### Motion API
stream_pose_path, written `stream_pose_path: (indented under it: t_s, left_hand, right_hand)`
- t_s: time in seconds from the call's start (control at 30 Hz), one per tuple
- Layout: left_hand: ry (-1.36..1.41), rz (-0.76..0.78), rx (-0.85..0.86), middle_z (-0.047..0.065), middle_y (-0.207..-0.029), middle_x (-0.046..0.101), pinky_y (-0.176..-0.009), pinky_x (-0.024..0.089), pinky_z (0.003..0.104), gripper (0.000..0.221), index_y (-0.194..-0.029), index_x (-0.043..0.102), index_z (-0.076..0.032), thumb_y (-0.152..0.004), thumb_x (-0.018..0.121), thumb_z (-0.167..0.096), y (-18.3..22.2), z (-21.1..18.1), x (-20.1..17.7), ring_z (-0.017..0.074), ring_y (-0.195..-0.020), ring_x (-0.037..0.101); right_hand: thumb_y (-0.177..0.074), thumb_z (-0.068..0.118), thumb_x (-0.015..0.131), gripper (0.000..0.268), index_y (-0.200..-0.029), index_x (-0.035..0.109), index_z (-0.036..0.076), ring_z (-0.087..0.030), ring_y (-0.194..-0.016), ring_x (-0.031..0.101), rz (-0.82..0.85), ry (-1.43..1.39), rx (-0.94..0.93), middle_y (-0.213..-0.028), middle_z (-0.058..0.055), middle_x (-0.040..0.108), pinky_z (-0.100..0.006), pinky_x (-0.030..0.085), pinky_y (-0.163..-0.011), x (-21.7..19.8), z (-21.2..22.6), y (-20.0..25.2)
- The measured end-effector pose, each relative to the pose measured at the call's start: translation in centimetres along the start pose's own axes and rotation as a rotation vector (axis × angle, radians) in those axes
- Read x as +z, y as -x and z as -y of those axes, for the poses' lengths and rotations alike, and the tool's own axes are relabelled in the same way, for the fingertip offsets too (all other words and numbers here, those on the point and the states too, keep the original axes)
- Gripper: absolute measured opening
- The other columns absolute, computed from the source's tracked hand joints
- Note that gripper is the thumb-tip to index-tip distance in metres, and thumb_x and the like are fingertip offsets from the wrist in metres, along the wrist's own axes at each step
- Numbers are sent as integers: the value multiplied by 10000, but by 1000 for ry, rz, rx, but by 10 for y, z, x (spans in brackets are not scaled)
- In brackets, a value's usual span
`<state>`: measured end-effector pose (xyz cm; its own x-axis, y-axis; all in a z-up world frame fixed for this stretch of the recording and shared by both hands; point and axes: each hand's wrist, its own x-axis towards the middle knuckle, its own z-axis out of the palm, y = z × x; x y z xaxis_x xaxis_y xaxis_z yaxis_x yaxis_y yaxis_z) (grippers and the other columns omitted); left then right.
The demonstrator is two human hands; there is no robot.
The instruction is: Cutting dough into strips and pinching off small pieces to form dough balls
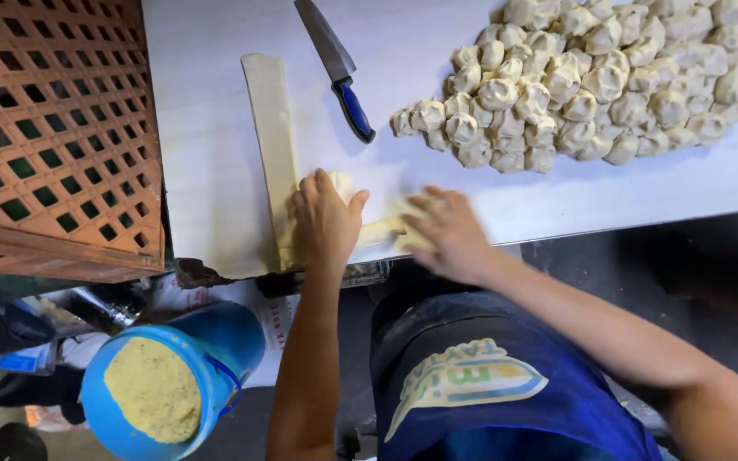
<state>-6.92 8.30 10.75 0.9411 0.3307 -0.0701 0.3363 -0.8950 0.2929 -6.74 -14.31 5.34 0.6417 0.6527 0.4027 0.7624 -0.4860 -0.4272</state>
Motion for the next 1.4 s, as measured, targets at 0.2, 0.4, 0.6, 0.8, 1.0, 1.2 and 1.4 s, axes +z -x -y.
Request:
stream_pose_path:
  t_s: [0.2, 0.4, 0.6, 0.8, 1.0, 1.2, 1.4]
  left_hand:
    - [53, -62, -9, 144, -1099, 572, -876, 521, 510, 501, -1127, 603, -22, -805, 804, -348, -34, 48, 74, 400, -989, 634]
    - [1080, -118, -192, 275, -1326, 507, -1038, 492, 490, 561, -1382, 414, -13, -963, 734, -206, 40, 55, -38, 419, -1210, 621]
    - [533, -322, 66, 290, -1329, 493, -1051, 433, 605, 692, -1430, 462, -11, -838, 816, -61, 62, -10, 20, 516, -1240, 513]
    - [124, 223, 412, 131, -1177, 540, -954, 475, 543, 783, -1262, 495, -77, -664, 893, -388, 46, -113, 121, 383, -1144, 559]
    - [302, 310, 456, 67, -1065, 517, -871, 520, 523, 464, -1126, 541, -121, -794, 795, -323, 35, -90, 143, 372, -1066, 586]
    - [615, 223, 402, 113, -1050, 492, -903, 508, 487, 406, -1109, 488, -82, -795, 736, -147, 34, -73, 123, 448, -1013, 586]
    - [403, 221, 467, 174, -855, 664, -729, 583, 555, 412, -1123, 469, -56, -773, 669, -138, 38, -100, 160, 436, -780, 724]
  right_hand:
    - [-850, 483, 699, 402, -1034, 630, 132, -314, -906, 564, 76, 176, -96, -950, -68, 549, -451, 442, -770, 136, 35, -31]
    - [-947, 470, 574, 363, -991, 696, 131, -329, -739, 555, 81, -21, -118, -803, -80, 524, -447, 460, -671, -26, 25, -24]
    - [-767, 526, 786, 727, -1396, 601, 210, -426, -1394, 451, 369, 135, 187, -1380, -136, 571, -587, 394, -1074, -47, -71, 43]
    - [-833, 332, 836, 701, -1480, 590, 218, -410, -1109, 598, 69, -61, 438, -1178, -134, 567, -517, 514, -920, -28, -117, 90]
    - [-959, 212, 719, 445, -1346, 631, 11, -431, -908, 723, 333, -631, 824, -1030, -327, 711, -538, 559, -857, -89, -79, 34]
    - [-1109, 308, 544, 303, -992, 702, 77, -277, -805, 655, -147, -465, 1011, -796, -189, 612, -448, 532, -633, 65, -74, 56]
    - [-1089, 331, 518, 321, -938, 607, 62, -479, -898, 683, 47, -178, 997, -823, -265, 660, -551, 527, -694, 5, -61, 26]
